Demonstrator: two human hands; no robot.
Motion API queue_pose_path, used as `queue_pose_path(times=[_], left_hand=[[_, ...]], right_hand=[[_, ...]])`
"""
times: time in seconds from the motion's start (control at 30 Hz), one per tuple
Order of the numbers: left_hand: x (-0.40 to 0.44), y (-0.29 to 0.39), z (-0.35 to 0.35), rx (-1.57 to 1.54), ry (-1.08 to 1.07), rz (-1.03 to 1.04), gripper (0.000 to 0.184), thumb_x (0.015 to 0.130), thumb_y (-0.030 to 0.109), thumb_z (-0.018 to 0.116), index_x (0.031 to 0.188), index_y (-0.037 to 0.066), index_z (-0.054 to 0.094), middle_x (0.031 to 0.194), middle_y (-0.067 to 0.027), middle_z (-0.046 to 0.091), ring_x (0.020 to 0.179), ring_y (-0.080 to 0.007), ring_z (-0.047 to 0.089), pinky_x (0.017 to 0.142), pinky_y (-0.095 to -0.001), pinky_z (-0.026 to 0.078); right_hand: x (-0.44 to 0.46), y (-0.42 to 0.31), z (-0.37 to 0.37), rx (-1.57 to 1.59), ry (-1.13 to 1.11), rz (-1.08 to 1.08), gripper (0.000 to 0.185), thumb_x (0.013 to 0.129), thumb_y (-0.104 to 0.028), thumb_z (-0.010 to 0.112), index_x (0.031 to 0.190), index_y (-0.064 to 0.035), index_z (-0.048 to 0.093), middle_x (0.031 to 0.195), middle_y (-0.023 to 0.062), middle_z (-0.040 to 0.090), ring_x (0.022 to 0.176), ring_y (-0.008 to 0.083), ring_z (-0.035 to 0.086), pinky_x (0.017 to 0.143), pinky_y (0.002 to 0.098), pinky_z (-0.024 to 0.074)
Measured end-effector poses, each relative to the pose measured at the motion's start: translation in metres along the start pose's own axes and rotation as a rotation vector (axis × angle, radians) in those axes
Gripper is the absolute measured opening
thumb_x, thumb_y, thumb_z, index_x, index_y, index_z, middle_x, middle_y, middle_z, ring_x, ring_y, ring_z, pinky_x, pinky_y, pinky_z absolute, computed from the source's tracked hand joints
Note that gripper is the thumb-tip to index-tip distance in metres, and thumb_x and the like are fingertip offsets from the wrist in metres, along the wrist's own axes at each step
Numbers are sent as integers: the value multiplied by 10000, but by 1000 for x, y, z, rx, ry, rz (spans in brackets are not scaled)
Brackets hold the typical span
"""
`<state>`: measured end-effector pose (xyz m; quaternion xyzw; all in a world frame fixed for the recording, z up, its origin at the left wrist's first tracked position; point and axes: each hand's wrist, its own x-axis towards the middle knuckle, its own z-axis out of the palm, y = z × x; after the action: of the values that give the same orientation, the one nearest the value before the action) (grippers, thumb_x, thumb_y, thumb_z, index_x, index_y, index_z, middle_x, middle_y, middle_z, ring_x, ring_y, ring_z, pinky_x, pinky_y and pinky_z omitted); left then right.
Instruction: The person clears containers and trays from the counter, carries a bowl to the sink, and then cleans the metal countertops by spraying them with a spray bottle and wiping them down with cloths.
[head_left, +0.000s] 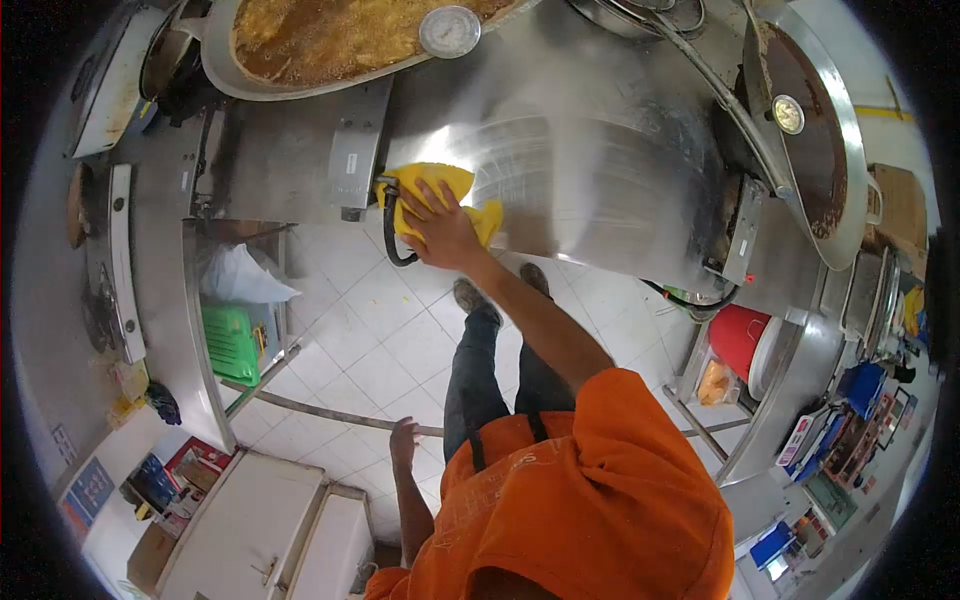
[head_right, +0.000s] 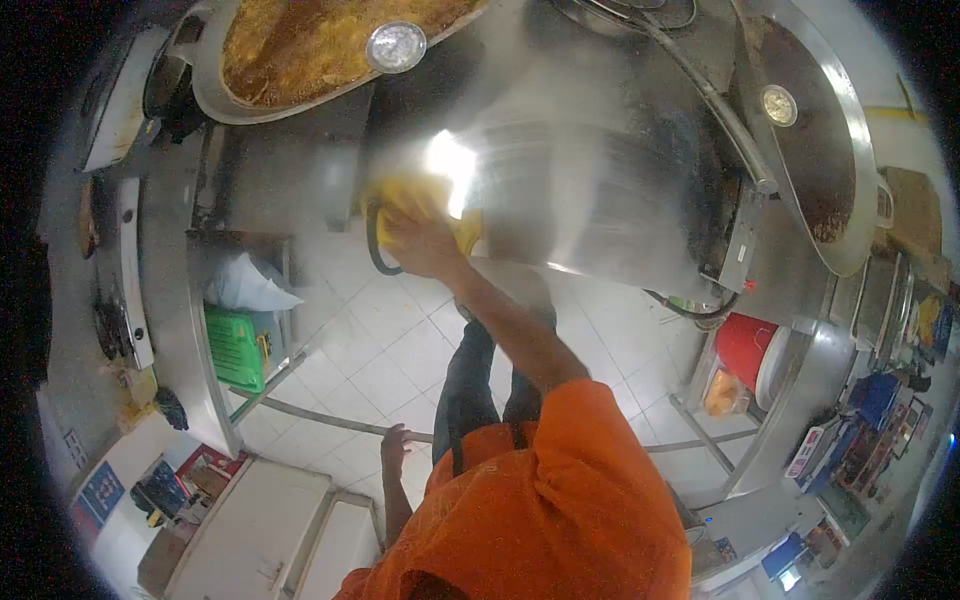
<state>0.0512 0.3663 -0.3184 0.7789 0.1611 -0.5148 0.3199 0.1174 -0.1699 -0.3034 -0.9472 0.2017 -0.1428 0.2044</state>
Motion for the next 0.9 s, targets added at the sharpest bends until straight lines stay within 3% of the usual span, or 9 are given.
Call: queue_pose_path(times=[0.1,0.13,0.23,0.37,0.53,0.63,0.77,0.8,0.9], left_hand=[[-8,13,-14,-126,12,30,337,973,284,462,1256,129,557,1068,-22,662,905,-186,631,725,-360,485],[-11,14,-16,-125,30,4,339,974,295,459,1255,132,557,1075,-25,662,909,-189,629,730,-367,485],[8,-37,-27,-207,16,-133,331,978,314,457,1251,155,557,1097,-39,657,911,-206,622,724,-386,488],[-24,-41,-13,-49,-8,-168,321,974,281,485,1259,145,545,1101,-68,658,877,-230,643,685,-384,506],[-27,-10,13,3,-7,-80,321,958,256,536,1258,141,547,1084,-81,663,862,-232,652,695,-418,518],[-12,42,38,-8,59,-79,321,957,265,521,1250,138,562,1056,-64,670,865,-218,655,694,-379,518],[-20,89,64,-151,-14,49,337,955,282,505,1250,131,569,1050,-52,673,888,-207,661,698,-346,518],[-13,88,71,-92,34,-41,343,953,274,507,1253,120,568,1049,-48,673,903,-202,665,698,-341,519],[-16,82,91,-96,9,-13,346,952,272,507,1254,116,569,1046,-43,673,887,-200,661,690,-345,514]], right_hand=[[-26,46,-45,196,-29,-7,444,916,-330,540,1312,-133,573,1426,115,491,1346,358,398,1133,513,262],[-74,112,-23,-111,34,124,482,884,-233,587,1355,-142,537,1422,139,490,1322,357,423,1128,487,286],[-155,267,-96,-610,262,645,603,954,-473,502,1444,-126,447,1402,182,508,1314,391,423,1132,508,261],[-100,328,-145,-664,408,1488,795,914,-654,363,1441,-61,414,1475,193,417,1355,363,392,1103,534,284],[59,133,-3,-194,164,322,554,890,-421,484,1376,-157,513,1460,125,452,1362,327,388,1139,499,251],[49,56,-41,152,-11,-282,467,876,-281,557,1338,-215,572,1451,84,473,1366,306,386,1160,478,231],[33,231,-74,26,-20,-229,483,887,-272,561,1355,-154,546,1405,138,503,1295,329,452,1113,486,310],[22,279,-110,-8,-93,253,464,896,-262,556,1335,-110,543,1306,164,567,1224,335,498,1066,477,354],[-15,415,-174,-566,278,794,479,889,-242,551,1346,-102,523,1336,167,537,1249,341,473,1082,475,339]])
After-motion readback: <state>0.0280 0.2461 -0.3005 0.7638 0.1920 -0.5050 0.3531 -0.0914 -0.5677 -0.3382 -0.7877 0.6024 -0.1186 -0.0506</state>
